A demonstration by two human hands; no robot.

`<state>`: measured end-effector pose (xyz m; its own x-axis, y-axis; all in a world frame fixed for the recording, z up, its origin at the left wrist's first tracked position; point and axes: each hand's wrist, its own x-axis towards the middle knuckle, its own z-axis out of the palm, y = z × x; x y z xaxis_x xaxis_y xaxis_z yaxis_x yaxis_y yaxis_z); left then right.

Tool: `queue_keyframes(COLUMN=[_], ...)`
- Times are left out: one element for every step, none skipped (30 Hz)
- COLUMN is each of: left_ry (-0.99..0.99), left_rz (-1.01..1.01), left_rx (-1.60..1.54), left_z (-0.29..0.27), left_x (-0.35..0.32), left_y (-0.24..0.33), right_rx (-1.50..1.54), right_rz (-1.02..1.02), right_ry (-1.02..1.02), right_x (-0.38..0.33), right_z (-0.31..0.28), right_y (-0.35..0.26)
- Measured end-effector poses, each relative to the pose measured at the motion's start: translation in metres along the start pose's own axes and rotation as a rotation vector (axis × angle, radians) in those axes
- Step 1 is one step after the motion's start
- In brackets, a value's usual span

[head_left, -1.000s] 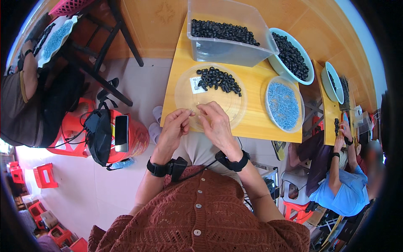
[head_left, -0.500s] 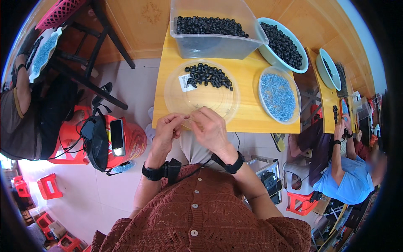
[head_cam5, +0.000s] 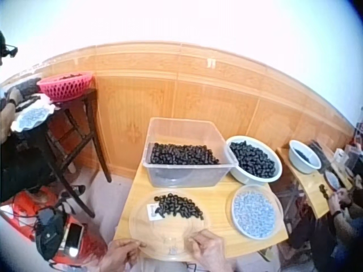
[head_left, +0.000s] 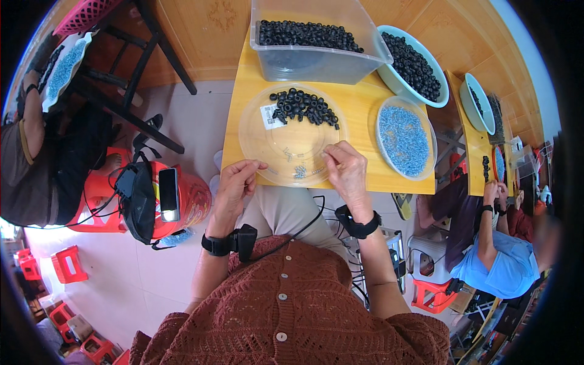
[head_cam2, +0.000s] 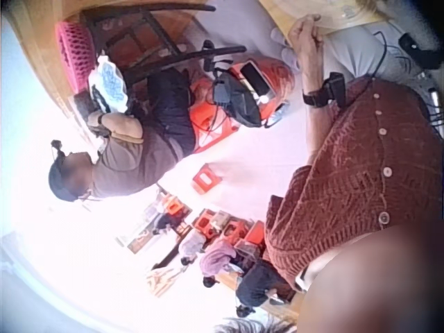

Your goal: Manually sorting and assembling small black rubber rings or gaskets onto a clear circular template.

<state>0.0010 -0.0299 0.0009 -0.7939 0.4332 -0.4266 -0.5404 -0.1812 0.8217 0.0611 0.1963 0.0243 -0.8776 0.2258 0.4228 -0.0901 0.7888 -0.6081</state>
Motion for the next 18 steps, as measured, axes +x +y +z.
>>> queue_keyframes(left_ry=[-0.003,-0.006,-0.006,-0.007,-0.009,-0.009,-0.008,-0.007,-0.007,-0.002,0.001,0.001,-0.009,-0.02,-0.016,-0.009,-0.001,0.001], left_rz=[0.0,-0.001,-0.001,0.002,0.005,0.005,-0.002,-0.008,-0.009,-0.005,0.0,0.0,0.007,0.014,0.015,-0.001,-0.017,-0.017], left_rx=[-0.001,-0.002,-0.001,-0.002,-0.003,-0.001,-0.007,-0.012,-0.012,-0.013,-0.015,-0.016,-0.023,-0.03,-0.033,-0.016,0.001,-0.003], left_z=[-0.002,-0.003,-0.003,-0.003,-0.003,-0.003,-0.003,-0.002,-0.002,-0.001,-0.001,-0.002,-0.004,-0.005,-0.005,-0.004,-0.003,-0.004], left_x=[0.001,0.002,0.002,0.002,0.002,0.003,0.003,0.003,0.003,0.003,0.003,0.004,0.005,0.006,0.005,0.004,0.003,0.003], left_y=[-0.002,-0.003,-0.003,-0.004,-0.004,-0.005,-0.005,-0.006,-0.006,-0.006,-0.006,-0.007,-0.009,-0.01,-0.009,-0.007,-0.006,-0.006], right_rx=[0.031,0.032,0.058,0.083,0.101,0.102,0.089,0.076,0.081,0.08,0.082,0.084,0.083,0.058,0.037,0.038,0.066,0.093], right_rz=[-0.004,-0.004,-0.034,-0.065,-0.074,-0.073,-0.12,-0.167,-0.181,-0.18,-0.176,-0.174,-0.174,-0.15,-0.127,-0.128,-0.08,-0.033], right_ry=[-0.014,-0.014,-0.032,-0.051,-0.068,-0.067,-0.061,-0.055,-0.068,-0.066,-0.069,-0.074,-0.075,-0.063,-0.054,-0.058,-0.08,-0.103], right_x=[0.0,0.0,0.0,0.0,-0.001,0.0,0.0,0.0,0.0,-0.002,-0.004,-0.004,-0.004,-0.003,-0.002,-0.001,0.001,0.002], right_z=[0.004,0.009,0.014,0.02,0.026,0.031,0.035,0.04,0.045,0.053,0.06,0.063,0.062,0.06,0.06,0.056,0.048,0.039], right_y=[-0.005,-0.009,-0.014,-0.018,-0.022,-0.026,-0.03,-0.035,-0.039,-0.043,-0.045,-0.048,-0.049,-0.051,-0.053,-0.049,-0.039,-0.03])
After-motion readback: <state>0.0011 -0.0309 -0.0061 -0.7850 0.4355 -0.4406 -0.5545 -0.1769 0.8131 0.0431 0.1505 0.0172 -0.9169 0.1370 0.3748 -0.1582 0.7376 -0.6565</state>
